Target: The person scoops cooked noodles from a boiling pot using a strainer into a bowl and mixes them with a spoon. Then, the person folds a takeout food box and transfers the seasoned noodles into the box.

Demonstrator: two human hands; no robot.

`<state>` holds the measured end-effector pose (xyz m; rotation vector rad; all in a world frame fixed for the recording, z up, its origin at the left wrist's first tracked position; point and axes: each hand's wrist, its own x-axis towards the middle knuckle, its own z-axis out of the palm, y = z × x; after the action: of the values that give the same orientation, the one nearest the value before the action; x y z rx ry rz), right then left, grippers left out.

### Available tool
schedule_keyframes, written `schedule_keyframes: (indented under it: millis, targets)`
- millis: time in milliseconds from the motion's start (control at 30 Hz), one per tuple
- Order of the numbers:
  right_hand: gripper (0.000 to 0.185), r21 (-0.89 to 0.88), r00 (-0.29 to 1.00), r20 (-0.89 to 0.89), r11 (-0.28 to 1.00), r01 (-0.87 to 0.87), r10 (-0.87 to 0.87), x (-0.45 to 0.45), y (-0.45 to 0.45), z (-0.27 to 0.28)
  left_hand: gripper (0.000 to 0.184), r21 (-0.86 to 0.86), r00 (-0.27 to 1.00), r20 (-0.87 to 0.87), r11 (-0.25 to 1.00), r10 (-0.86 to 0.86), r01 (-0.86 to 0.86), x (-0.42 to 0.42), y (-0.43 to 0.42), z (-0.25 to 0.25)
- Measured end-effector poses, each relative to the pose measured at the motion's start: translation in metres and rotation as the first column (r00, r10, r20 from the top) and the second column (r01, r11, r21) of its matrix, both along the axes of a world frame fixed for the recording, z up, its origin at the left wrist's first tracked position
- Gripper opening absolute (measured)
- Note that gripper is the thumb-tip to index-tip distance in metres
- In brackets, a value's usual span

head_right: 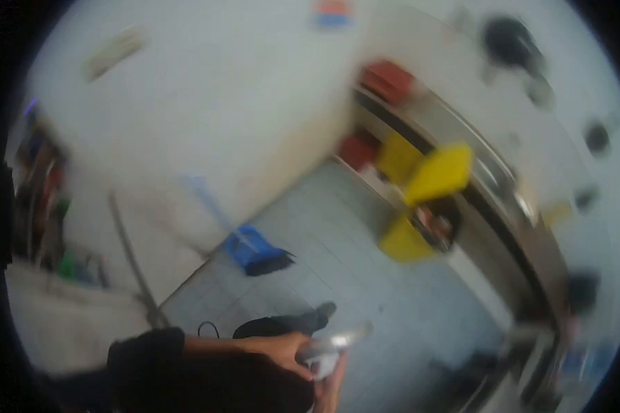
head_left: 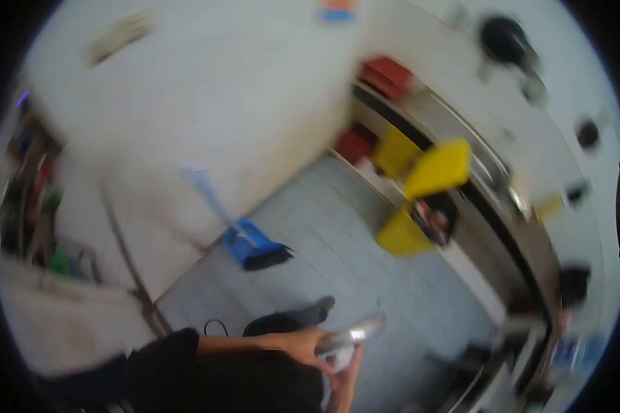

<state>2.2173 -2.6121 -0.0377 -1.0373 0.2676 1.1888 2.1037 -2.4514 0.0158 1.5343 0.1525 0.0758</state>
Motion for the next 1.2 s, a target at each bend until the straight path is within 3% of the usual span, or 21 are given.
schedule_keyframes:
  millis: [67, 133, 200, 333, 367, 433, 500, 533, 567, 633, 667, 700, 733, 867, 933, 1000, 1033, 1067, 1100, 1133, 1200]
  targets:
    - [0.045, -0.068, 0.996, -0.01, 0.993, -0.092, 0.091, 0.055, 0.002, -0.008, 0.045, -0.044, 0.955, -0.189, 0.97, 0.227, -0.24, 0.06, -0.004, -0.035]
    - [0.022, -0.346, 0.943, 0.204, 0.921, -0.181, 0.262, 0.098, -0.006, -0.004, 0.037, 0.028, 0.86, -0.45, 0.966, 0.24, -0.255, 0.118, 0.001, -0.107]
    - [0.012, -0.54, 0.761, 0.348, 0.781, -0.314, 0.547, 0.137, -0.021, 0.019, 0.034, -0.147, 0.886, -0.319, 0.906, 0.337, -0.398, 0.172, 0.007, -0.104]
    - [0.02, -0.503, 0.483, 0.675, 0.827, -0.252, 0.558, 0.21, -0.062, 0.004, 0.032, -0.101, 0.749, -0.44, 0.801, 0.496, -0.59, 0.227, 0.014, -0.122]
    - [0.025, -0.328, 0.713, 0.581, 0.915, -0.237, 0.393, 0.228, -0.075, -0.02, 0.032, -0.069, 0.687, -0.41, 0.731, 0.6, -0.679, 0.228, 0.013, -0.113]
    - [0.036, -0.56, 0.781, 0.31, 0.768, -0.311, 0.542, 0.309, -0.055, -0.016, 0.032, 0.004, 0.535, -0.428, 0.594, 0.728, -0.805, 0.23, 0.003, -0.123]
    - [0.051, -0.77, 0.59, 0.469, 0.631, -0.091, 0.657, 0.394, -0.03, -0.078, 0.033, 0.029, 0.347, -0.497, 0.414, 0.795, -0.91, 0.219, -0.012, -0.129]
    - [0.066, -0.798, 0.687, 0.465, 0.601, 0.051, 0.559, 0.443, -0.001, -0.112, 0.034, 0.016, 0.235, -0.525, 0.286, 0.818, -0.958, 0.216, -0.025, -0.119]
    - [0.068, -0.715, 0.793, 0.446, 0.698, 0.038, 0.414, 0.497, 0.037, -0.13, 0.037, 0.032, 0.097, -0.462, 0.126, 0.881, -0.992, 0.218, -0.043, -0.115]
    - [0.066, -0.225, 0.897, 0.402, 0.969, -0.101, 0.187, 0.598, 0.115, -0.176, 0.045, 0.127, -0.189, -0.488, -0.145, 0.852, -0.981, 0.202, -0.089, -0.11]
    - [0.067, 0.153, 0.956, 0.119, 0.946, -0.286, 0.269, 0.678, 0.148, -0.24, 0.05, 0.208, -0.318, -0.555, -0.242, 0.768, -0.948, 0.191, -0.115, -0.111]
    - [0.084, 0.007, 0.995, 0.059, 0.997, -0.078, 0.077, 0.697, 0.203, -0.223, 0.053, 0.138, -0.348, -0.57, -0.332, 0.744, -0.933, 0.186, -0.14, -0.113]
    - [0.106, -0.006, 0.984, 0.141, 0.994, -0.111, 0.111, 0.697, 0.234, -0.183, 0.056, 0.073, -0.374, -0.591, -0.414, 0.715, -0.908, 0.179, -0.17, -0.112]
    - [0.111, 0.044, 0.977, 0.152, 0.987, -0.155, 0.147, 0.731, 0.278, -0.218, 0.062, -0.045, -0.526, -0.652, -0.721, 0.546, -0.692, 0.169, -0.264, -0.12]
    - [0.103, -0.248, 0.765, 0.589, 0.959, -0.137, 0.262, 0.649, 0.266, -0.183, 0.059, -0.122, -0.553, -0.661, -0.8, 0.507, -0.588, 0.173, -0.294, -0.116]
    - [0.069, -0.422, 0.136, 0.896, 0.906, -0.034, 0.422, 0.599, 0.239, -0.278, 0.056, -0.203, -0.624, -0.618, -0.865, 0.477, -0.46, 0.169, -0.321, -0.113]
    - [0.052, -0.286, 0.074, 0.95, 0.938, -0.194, 0.305, 0.563, 0.207, -0.335, 0.054, -0.235, -0.629, -0.652, -0.901, 0.424, -0.364, 0.16, -0.342, -0.12]
    - [0.044, -0.488, 0.274, 0.696, 0.718, -0.497, 0.663, 0.495, 0.176, -0.301, 0.053, -0.244, -0.657, -0.644, -0.919, 0.392, -0.309, 0.145, -0.359, -0.125]
    - [0.04, -0.485, 0.203, 0.607, 0.561, -0.671, 0.768, 0.45, 0.142, -0.341, 0.051, -0.261, -0.682, -0.635, -0.932, 0.362, -0.252, 0.135, -0.377, -0.131]
    - [0.04, -0.104, 0.199, 0.636, 0.338, -0.935, 0.746, 0.442, 0.113, -0.485, 0.05, -0.284, -0.697, -0.629, -0.936, 0.344, -0.206, 0.121, -0.389, -0.137]
    - [0.051, -0.453, -0.458, 0.652, -0.174, -0.874, 0.604, 0.265, 0.037, -0.384, 0.046, -0.348, -0.743, -0.602, -0.933, 0.294, -0.087, 0.085, -0.417, -0.134]
